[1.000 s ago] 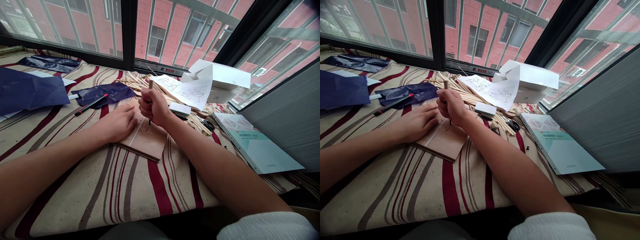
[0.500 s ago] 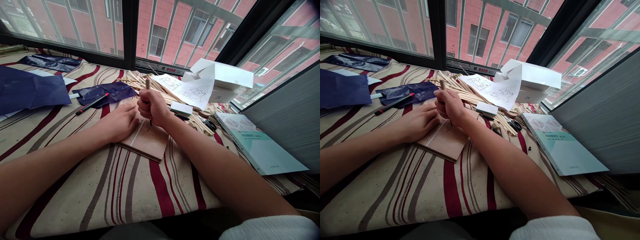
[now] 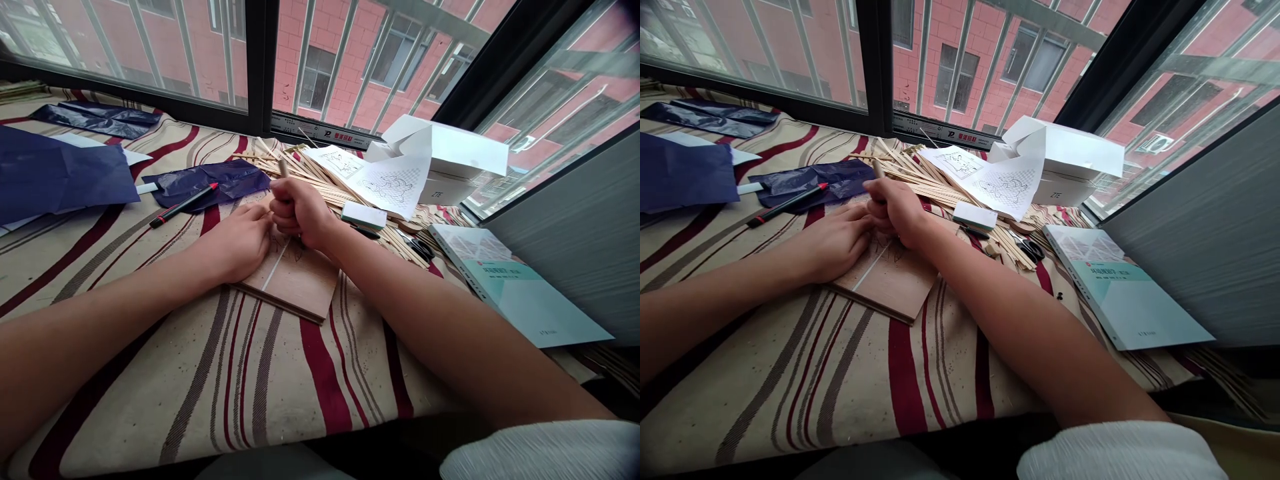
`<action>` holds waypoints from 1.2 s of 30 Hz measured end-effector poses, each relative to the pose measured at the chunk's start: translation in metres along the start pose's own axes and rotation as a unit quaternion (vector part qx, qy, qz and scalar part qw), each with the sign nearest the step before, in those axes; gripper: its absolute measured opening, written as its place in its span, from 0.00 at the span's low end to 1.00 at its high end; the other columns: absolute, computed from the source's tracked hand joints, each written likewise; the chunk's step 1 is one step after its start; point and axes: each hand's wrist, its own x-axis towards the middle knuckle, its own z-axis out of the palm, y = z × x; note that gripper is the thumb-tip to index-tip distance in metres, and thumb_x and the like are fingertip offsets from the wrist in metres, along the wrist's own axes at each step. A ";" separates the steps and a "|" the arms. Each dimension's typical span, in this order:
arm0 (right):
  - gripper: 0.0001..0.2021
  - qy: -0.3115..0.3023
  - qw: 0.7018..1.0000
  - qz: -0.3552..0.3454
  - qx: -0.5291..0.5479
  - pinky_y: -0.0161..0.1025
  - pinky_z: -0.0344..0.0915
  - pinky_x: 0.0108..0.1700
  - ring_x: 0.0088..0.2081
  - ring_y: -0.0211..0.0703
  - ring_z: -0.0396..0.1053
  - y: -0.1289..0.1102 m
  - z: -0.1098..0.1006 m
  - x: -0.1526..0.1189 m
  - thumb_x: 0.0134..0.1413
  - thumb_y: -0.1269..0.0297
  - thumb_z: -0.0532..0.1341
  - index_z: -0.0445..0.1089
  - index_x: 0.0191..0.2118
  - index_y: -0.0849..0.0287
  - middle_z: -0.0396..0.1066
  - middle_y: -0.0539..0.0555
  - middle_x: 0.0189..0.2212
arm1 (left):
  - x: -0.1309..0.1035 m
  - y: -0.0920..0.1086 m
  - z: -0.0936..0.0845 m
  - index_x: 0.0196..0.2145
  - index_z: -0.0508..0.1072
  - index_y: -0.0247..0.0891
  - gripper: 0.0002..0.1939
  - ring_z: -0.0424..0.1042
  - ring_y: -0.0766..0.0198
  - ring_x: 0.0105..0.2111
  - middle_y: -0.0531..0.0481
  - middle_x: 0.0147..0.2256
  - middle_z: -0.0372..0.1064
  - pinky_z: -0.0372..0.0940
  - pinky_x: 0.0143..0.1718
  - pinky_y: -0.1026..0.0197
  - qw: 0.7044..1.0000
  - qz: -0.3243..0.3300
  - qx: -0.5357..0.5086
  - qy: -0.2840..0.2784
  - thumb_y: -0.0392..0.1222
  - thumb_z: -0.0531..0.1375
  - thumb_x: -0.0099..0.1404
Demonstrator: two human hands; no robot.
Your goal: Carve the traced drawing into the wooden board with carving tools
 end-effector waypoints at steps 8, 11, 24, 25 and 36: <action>0.20 -0.061 0.998 -0.007 0.025 0.28 0.37 0.16 0.19 0.32 0.30 0.002 -0.012 0.000 0.70 0.63 0.52 0.43 0.26 0.52 0.37 0.40 0.16 | 0.000 0.001 0.000 0.54 0.78 0.28 0.29 0.67 0.43 0.64 0.32 0.59 0.72 0.58 0.72 0.40 0.999 -0.012 0.030 -0.012 0.42 0.43 0.72; 0.20 -0.143 0.990 -0.001 0.016 0.28 0.37 0.16 0.19 0.31 0.29 0.002 -0.016 0.000 0.67 0.64 0.53 0.45 0.23 0.53 0.39 0.40 0.16 | 0.001 0.003 -0.003 0.55 0.79 0.32 0.28 0.66 0.46 0.65 0.36 0.62 0.71 0.58 0.73 0.42 1.000 0.015 -0.009 0.002 0.40 0.45 0.70; 0.21 0.182 0.980 -0.074 0.011 0.29 0.37 0.16 0.15 0.29 0.37 0.006 0.006 -0.002 0.71 0.69 0.55 0.48 0.25 0.53 0.44 0.39 0.13 | 0.000 0.001 0.000 0.59 0.75 0.21 0.31 0.65 0.40 0.67 0.26 0.64 0.68 0.54 0.74 0.35 0.998 -0.008 0.060 -0.020 0.41 0.42 0.74; 0.21 0.164 0.984 -0.074 0.013 0.29 0.37 0.16 0.15 0.29 0.37 0.005 0.005 -0.003 0.71 0.68 0.55 0.47 0.26 0.52 0.43 0.39 0.13 | 0.000 0.002 0.000 0.57 0.76 0.21 0.30 0.66 0.40 0.66 0.26 0.63 0.70 0.55 0.73 0.35 0.998 -0.006 0.058 -0.018 0.41 0.42 0.73; 0.20 0.007 0.998 -0.058 0.037 0.28 0.37 0.16 0.18 0.31 0.31 0.004 -0.008 -0.008 0.68 0.66 0.54 0.43 0.26 0.52 0.39 0.40 0.16 | 0.001 0.004 -0.003 0.50 0.78 0.26 0.28 0.68 0.44 0.65 0.29 0.60 0.72 0.58 0.72 0.41 0.999 0.001 0.041 -0.014 0.42 0.42 0.73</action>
